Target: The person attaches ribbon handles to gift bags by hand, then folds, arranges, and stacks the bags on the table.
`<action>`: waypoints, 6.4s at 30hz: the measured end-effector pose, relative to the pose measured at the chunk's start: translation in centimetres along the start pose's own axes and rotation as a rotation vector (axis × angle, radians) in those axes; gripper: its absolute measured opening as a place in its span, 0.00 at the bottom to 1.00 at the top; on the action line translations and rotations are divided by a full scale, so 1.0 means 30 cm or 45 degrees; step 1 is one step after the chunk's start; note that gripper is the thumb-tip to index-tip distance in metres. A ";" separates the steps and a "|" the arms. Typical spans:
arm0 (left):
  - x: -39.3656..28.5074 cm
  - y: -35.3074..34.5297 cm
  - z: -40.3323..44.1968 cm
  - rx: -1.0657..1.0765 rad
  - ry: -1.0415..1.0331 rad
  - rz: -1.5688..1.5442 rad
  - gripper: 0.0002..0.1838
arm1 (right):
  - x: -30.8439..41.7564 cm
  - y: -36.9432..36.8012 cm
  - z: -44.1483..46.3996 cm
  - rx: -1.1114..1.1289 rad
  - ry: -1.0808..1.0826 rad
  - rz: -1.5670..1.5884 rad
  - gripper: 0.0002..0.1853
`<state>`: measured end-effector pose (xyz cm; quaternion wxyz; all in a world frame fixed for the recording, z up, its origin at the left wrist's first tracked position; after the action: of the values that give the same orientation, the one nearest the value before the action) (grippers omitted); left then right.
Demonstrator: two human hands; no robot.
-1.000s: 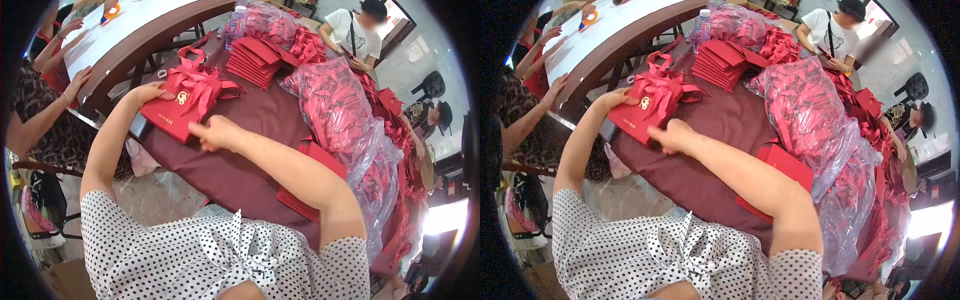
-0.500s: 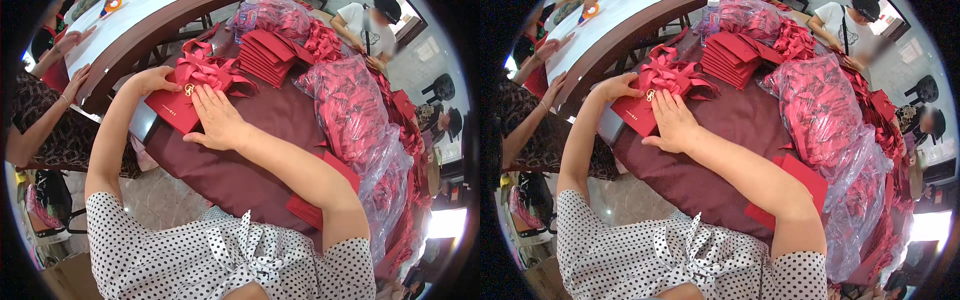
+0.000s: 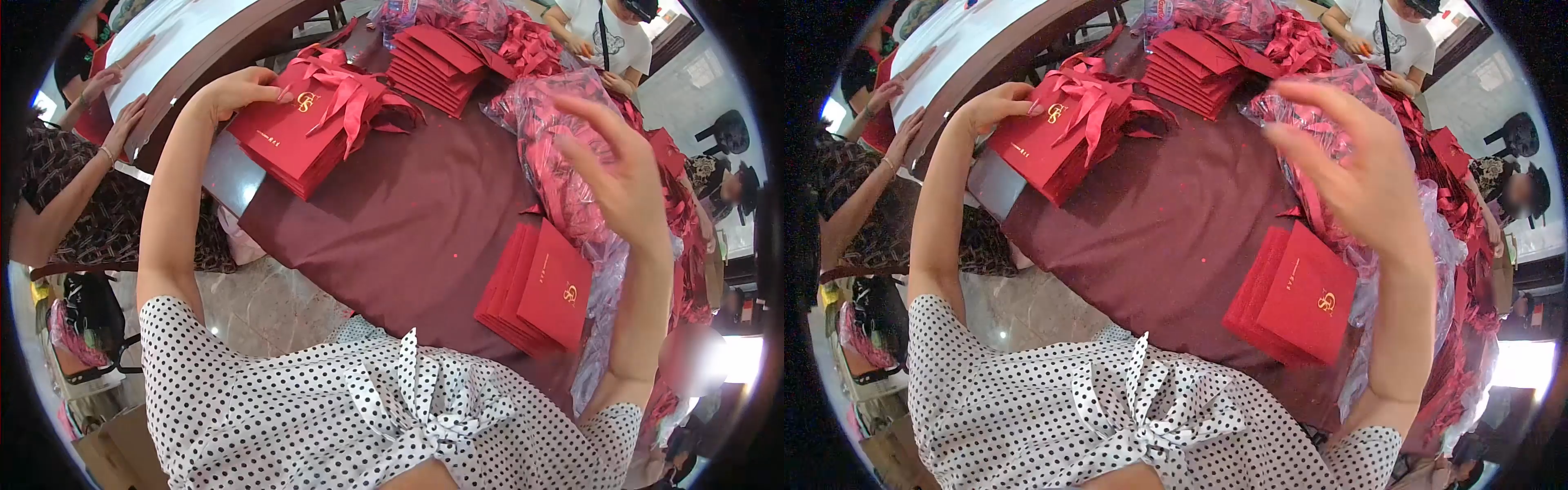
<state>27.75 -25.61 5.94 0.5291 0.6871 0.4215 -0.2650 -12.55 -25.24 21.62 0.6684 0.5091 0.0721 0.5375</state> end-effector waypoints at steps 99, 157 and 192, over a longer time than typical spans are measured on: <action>-0.985 -1.304 -0.034 -0.214 -1.223 0.433 0.35 | -0.787 0.183 -0.581 -0.426 -0.510 -0.553 0.17; -0.696 -1.291 -0.363 0.110 -1.512 0.334 0.10 | -0.013 0.083 -0.904 -0.589 -0.746 0.152 0.03; -0.617 -1.316 -0.218 0.852 -0.703 0.025 0.08 | -0.197 -0.087 -0.908 -0.812 -1.019 0.598 0.06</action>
<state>-16.06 -21.57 3.00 0.3727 0.7281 0.1485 -0.5557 -30.84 -13.24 4.14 0.6267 0.4485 -0.4684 0.4321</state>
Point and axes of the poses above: each hand's wrist, its own z-axis towards the middle knuckle, its own y-axis out of the back of the hand, x = y × z, the point moved 8 cm from there along z, towards the middle knuckle, and after that the axes turned 2 degrees about -x, right-handed, at the moved point
